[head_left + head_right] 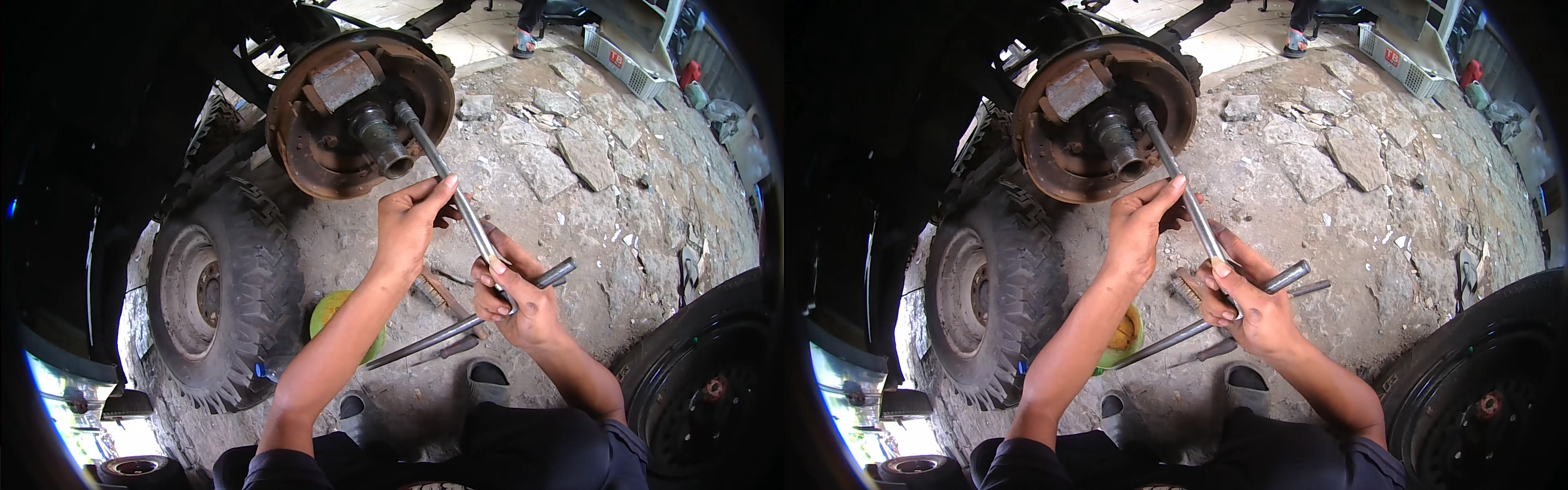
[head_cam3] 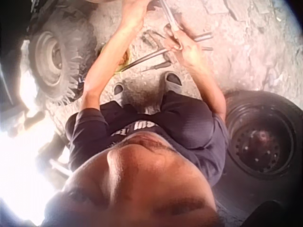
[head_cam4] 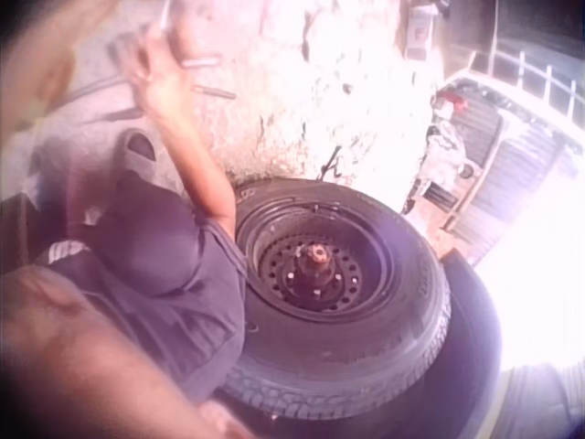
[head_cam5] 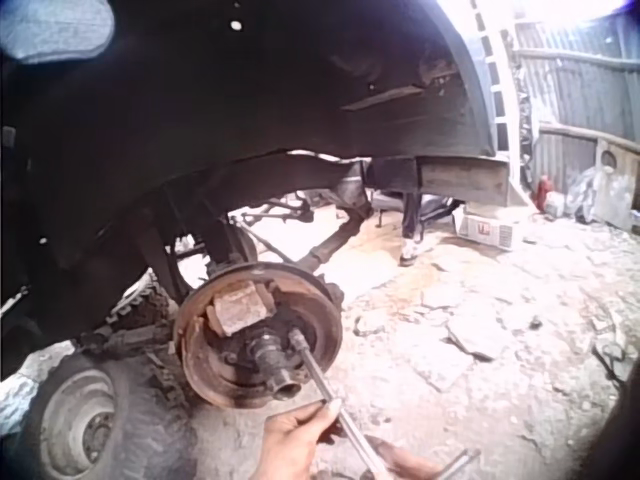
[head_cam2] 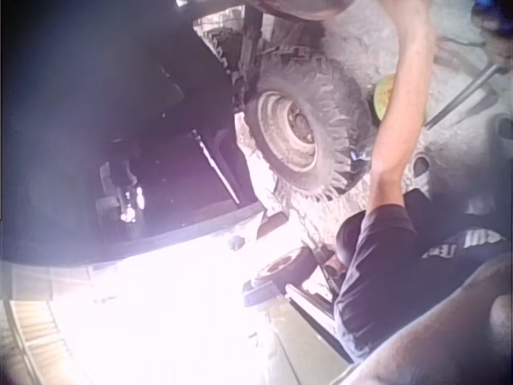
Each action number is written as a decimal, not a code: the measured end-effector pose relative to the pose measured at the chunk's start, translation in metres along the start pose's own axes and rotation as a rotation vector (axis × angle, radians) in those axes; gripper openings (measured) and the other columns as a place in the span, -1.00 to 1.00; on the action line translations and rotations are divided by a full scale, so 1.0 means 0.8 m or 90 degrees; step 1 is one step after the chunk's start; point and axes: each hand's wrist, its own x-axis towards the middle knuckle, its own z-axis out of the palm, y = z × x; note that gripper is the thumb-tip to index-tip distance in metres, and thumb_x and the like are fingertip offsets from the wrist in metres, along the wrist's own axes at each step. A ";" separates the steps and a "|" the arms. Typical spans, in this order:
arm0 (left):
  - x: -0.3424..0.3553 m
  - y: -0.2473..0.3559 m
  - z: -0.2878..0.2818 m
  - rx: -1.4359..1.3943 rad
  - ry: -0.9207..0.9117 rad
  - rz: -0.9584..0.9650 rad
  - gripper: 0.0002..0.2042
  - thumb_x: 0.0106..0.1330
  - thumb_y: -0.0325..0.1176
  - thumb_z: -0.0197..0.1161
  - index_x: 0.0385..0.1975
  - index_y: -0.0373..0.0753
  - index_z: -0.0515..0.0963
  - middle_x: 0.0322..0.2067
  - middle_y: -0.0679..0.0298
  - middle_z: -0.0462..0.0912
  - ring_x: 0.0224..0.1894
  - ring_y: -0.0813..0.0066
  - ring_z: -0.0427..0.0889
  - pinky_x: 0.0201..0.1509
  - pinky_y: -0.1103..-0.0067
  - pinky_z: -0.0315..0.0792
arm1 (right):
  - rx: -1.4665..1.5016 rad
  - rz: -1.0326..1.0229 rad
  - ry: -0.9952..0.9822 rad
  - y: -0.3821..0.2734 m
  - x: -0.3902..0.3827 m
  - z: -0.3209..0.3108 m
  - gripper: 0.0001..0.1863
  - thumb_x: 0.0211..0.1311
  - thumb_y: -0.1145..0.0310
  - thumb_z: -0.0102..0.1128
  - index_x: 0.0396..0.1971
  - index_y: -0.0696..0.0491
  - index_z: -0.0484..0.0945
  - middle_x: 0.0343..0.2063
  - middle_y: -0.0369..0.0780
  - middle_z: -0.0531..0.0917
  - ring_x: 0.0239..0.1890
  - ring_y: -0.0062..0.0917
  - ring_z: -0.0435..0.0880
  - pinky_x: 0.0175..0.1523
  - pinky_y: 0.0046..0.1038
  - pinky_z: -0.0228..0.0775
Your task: The person uses a lug wrench to loosen and remove bolts from a vehicle's brake drum assembly.
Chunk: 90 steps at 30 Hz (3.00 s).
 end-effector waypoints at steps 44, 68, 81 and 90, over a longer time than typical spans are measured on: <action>0.004 0.013 0.009 0.007 -0.029 0.034 -0.74 0.33 -0.15 0.24 -0.38 -0.25 0.64 -0.45 0.28 0.71 -0.50 0.71 0.55 -0.38 0.73 0.34 | -0.315 -0.035 0.062 -0.023 -0.004 0.035 -0.43 0.42 0.44 -0.05 0.36 0.16 0.06 -0.49 -0.30 0.39 -0.61 -0.73 0.27 -0.49 -0.61 0.18; 0.008 0.017 0.000 0.037 -0.072 -0.017 -0.74 0.40 -0.20 0.12 -0.29 -0.24 0.64 -0.30 0.28 0.72 -0.44 0.69 0.54 -0.33 0.71 0.39 | -0.172 -0.014 0.006 -0.029 0.016 0.003 -0.43 0.40 0.36 -0.01 0.35 0.14 0.11 -0.45 -0.27 0.40 -0.64 -0.71 0.30 -0.50 -0.57 0.25; 0.006 0.004 0.006 0.043 -0.132 -0.044 -0.72 0.39 -0.20 0.15 -0.32 -0.31 0.66 -0.38 0.25 0.71 -0.45 0.65 0.57 -0.34 0.69 0.45 | -1.210 -0.039 -0.065 -0.067 -0.024 0.041 -0.19 0.05 0.62 0.06 0.33 0.35 -0.06 -0.31 0.17 0.49 -0.49 -0.06 0.61 -0.31 -0.17 0.48; -0.007 -0.013 0.007 0.046 -0.046 0.030 -0.76 0.34 -0.26 0.23 -0.31 -0.36 0.67 -0.43 0.30 0.69 -0.48 0.69 0.51 -0.35 0.68 0.42 | -0.666 -0.084 0.062 -0.024 -0.018 0.000 -0.40 0.37 0.46 -0.02 0.36 0.17 0.07 -0.67 -0.29 0.38 -0.63 -0.65 0.37 -0.48 -0.53 0.28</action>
